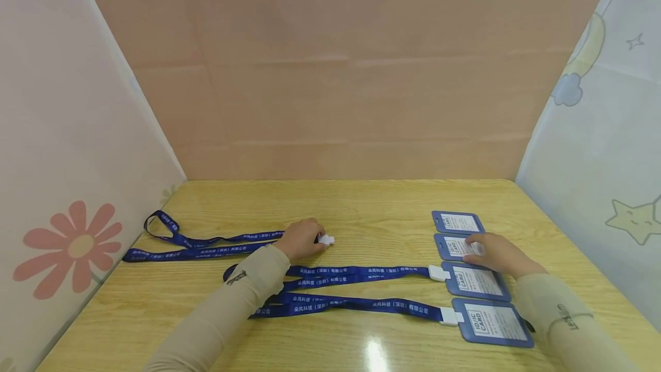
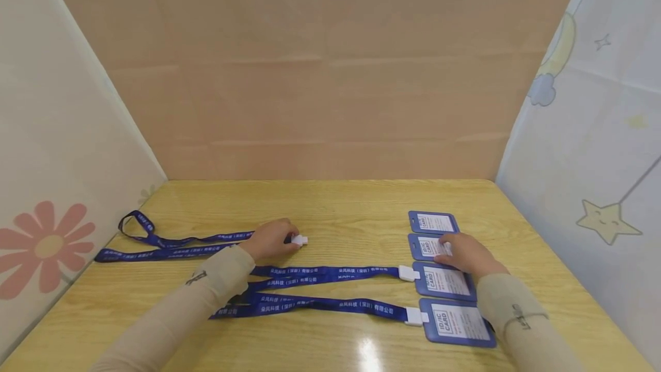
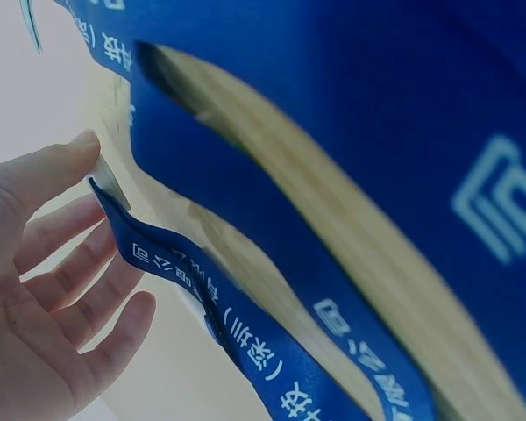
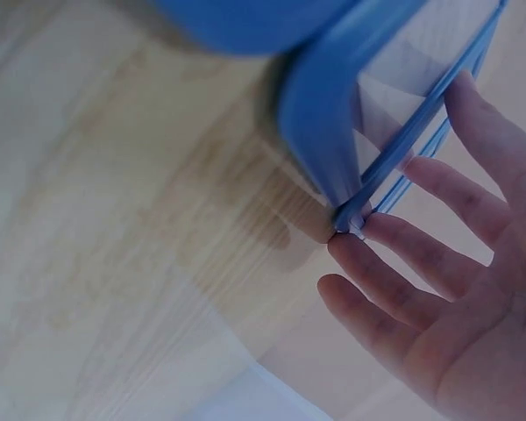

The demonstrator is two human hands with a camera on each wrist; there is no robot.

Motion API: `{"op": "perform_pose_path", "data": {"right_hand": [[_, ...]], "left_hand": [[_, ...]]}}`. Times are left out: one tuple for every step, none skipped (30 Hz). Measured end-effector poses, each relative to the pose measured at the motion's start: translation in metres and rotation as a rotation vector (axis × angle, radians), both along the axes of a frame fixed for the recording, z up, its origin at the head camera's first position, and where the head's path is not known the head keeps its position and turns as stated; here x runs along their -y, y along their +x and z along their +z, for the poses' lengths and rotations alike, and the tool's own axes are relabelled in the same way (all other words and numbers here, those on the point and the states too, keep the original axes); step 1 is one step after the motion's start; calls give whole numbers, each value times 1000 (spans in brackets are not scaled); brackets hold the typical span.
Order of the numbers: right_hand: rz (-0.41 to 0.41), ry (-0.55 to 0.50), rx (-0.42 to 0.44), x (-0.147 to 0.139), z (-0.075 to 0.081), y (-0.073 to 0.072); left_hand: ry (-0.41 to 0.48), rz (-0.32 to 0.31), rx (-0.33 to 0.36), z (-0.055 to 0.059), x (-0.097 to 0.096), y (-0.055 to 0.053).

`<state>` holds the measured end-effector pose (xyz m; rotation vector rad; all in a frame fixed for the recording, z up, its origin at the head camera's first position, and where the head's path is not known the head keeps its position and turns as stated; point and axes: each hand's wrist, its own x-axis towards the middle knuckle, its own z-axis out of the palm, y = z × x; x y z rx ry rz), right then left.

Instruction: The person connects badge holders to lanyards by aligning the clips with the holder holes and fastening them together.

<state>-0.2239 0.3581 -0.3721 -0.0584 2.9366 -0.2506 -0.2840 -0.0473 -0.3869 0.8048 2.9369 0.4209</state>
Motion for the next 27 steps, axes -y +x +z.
{"op": "perform_pose_path", "data": {"right_hand": [[-2,-3,2,0,0,0],[-5,-6,4,1,0,1],[-10,-8,8,1,0,1],[-10,-8,10,1,0,1],[-13,-10,13,2,1,1],[-14,-9,15,2,1,1],[-16,-9,16,2,1,1],[-14,-7,17,2,2,1],[-15,-7,18,3,2,1],[-15,-7,20,3,2,1],[-16,-6,21,3,3,1],[-17,-6,23,3,3,1],[-17,-7,23,3,3,1],[-20,-7,25,3,3,1],[-22,-8,27,3,3,1],[-23,-9,27,3,3,1],[-24,-10,28,3,3,2],[-25,-11,27,3,3,2],[-26,-12,27,3,3,2],[-25,-13,27,3,3,2],[-25,-13,27,3,3,2],[-26,-13,27,4,3,2],[-28,-12,28,3,2,2],[-27,-11,28,3,3,2],[-27,-11,28,3,3,2],[-28,-11,29,3,3,2],[-29,-11,29,3,3,2]], "left_hand": [[-4,-5,-5,1,0,0],[-6,-10,-13,1,-1,1],[-7,-13,-18,1,-1,1],[-7,-16,-23,1,-2,1],[-7,-19,-25,1,-2,1],[-7,-19,-28,1,-2,1],[-9,-21,-31,1,-3,1],[-8,-22,-33,1,-3,1],[-10,-22,-35,1,-3,1],[-14,-24,-39,0,-3,0],[-15,-24,-41,0,-3,0],[-16,-23,-42,0,-3,0],[-16,-22,-43,0,-4,0],[-15,-21,-44,0,-4,0],[-15,-19,-46,-1,-4,0],[-15,-17,-47,-1,-5,0],[-12,-13,-45,-1,-5,0],[-12,-11,-46,-1,-6,0],[-11,-9,-48,-2,-6,0],[-12,-7,-49,-2,-7,-1],[-11,-7,-50,-2,-7,-1],[-9,-7,-51,-2,-7,-1],[-6,-8,-51,-2,-8,-1],[-3,-9,-51,-2,-8,-1],[0,-9,-51,-1,-9,0],[1,-11,-52,-1,-9,0],[6,-12,-53,-1,-10,0]]}}
